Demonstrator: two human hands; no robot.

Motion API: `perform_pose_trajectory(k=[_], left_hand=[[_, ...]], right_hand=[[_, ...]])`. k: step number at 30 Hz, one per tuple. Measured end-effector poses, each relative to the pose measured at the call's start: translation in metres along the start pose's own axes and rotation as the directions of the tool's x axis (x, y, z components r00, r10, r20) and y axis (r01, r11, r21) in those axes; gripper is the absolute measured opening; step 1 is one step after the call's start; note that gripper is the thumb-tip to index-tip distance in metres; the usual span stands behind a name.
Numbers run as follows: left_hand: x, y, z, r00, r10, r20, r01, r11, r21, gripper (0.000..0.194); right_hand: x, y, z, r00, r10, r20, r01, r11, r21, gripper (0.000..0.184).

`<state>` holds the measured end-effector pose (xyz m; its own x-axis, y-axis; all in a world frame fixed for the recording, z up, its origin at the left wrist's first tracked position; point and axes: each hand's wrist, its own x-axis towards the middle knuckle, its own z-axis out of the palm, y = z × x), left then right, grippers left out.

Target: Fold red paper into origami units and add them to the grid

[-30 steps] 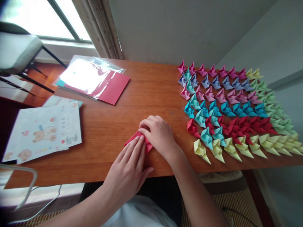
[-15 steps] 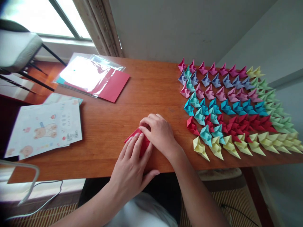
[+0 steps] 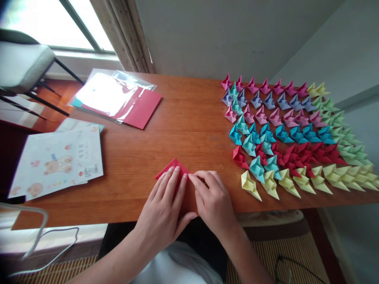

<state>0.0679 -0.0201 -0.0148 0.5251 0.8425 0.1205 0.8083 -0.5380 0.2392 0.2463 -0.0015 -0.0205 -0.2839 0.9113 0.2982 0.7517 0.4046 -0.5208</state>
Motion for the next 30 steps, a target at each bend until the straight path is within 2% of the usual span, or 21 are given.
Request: perform_pose_trajectory(k=[6, 12, 18, 25, 30], left_hand=[[0.001, -0.004, -0.003, 1.000, 0.024, 0.010, -0.025, 0.999, 0.042, 0.082], [0.002, -0.006, -0.004, 0.999, 0.023, 0.024, -0.025, 0.997, 0.073, 0.080], [-0.002, -0.016, -0.015, 0.996, 0.052, 0.071, -0.060, 0.991, 0.124, 0.066], [-0.026, -0.043, -0.027, 0.999, 0.038, -0.002, -0.036, 0.976, 0.213, 0.060], [-0.034, -0.049, -0.034, 0.999, 0.022, -0.030, -0.016, 0.983, 0.185, 0.058]], right_hand=[[-0.013, -0.010, 0.000, 0.996, 0.008, 0.085, 0.016, 0.962, -0.273, 0.045], [-0.013, -0.015, 0.000, 0.995, 0.016, 0.101, 0.023, 0.925, -0.378, 0.043], [-0.010, -0.021, -0.001, 0.992, 0.060, 0.113, -0.011, 0.921, -0.390, 0.045], [-0.008, -0.026, -0.001, 0.992, 0.082, 0.098, -0.037, 0.918, -0.396, 0.047], [-0.009, -0.024, -0.001, 0.993, 0.071, 0.090, -0.031, 0.923, -0.383, 0.045]])
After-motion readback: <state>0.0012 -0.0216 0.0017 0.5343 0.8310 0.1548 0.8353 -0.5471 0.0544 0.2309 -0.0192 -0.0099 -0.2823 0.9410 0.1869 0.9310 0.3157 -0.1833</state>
